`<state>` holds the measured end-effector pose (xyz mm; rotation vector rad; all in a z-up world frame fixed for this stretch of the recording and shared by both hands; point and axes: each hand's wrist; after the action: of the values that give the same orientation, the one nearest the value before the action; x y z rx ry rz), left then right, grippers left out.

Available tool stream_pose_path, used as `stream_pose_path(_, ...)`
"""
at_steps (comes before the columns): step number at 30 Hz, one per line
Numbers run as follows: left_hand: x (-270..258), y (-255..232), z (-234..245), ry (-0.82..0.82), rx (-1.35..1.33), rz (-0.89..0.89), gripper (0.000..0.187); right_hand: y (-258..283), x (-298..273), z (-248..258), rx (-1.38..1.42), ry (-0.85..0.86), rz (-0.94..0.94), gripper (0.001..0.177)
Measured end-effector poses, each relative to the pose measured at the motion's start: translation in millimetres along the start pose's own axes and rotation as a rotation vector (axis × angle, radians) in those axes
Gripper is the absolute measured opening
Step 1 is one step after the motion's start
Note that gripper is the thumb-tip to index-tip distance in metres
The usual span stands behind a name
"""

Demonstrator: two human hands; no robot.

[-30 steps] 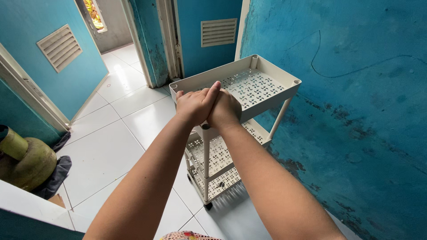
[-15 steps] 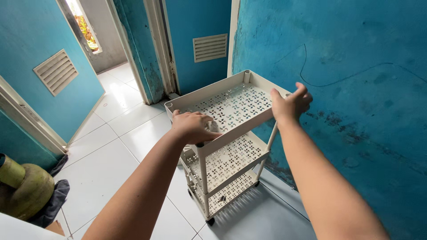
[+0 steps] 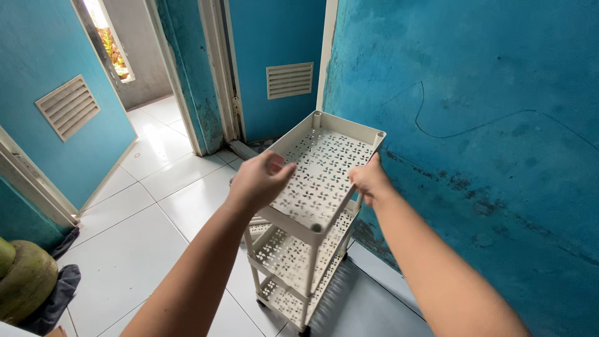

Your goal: The person assembles a white plastic three-tier rolling cart by inserting vertical support poles into the perforated shelves and securing each shelf in sequence. The person handles the shelves and poles by hand, aligning and pressing them into place to build the cart structure.

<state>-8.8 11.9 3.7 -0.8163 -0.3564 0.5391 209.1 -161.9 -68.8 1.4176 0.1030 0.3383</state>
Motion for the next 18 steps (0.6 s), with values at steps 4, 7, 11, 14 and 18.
stream_pose_path(4, 18, 23, 33, -0.131, -0.123, 0.011, 0.034, 8, 30, 56, -0.130, 0.106, 0.076, 0.086)
stream_pose_path(7, 34, 44, 29, -0.038, -0.217, -0.013, 0.035, 8, 57, 111, -0.199, 0.279, 0.083, 0.085)
stream_pose_path(11, 51, 68, 1, 0.037, -0.188, 0.023, 0.036, 17, 82, 158, -0.771, 0.452, 0.171, 0.081)
stream_pose_path(14, 67, 69, -35, 0.032, -0.261, -0.026, 0.043, 27, 82, 160, -1.247, 0.456, 0.349, 0.078)
stream_pose_path(18, 81, 56, -82, 0.166, -0.375, 0.057, 0.065, 36, 60, 131, -1.443, 0.377, 0.333, 0.067)
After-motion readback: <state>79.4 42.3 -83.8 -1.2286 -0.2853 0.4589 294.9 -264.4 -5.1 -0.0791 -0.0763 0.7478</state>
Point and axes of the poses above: each hand's wrist, its own x-axis towards the middle knuckle, its own z-axis out of the back of the hand, y = z × x, and after that the axes turned 10 degrees about z, right-handed
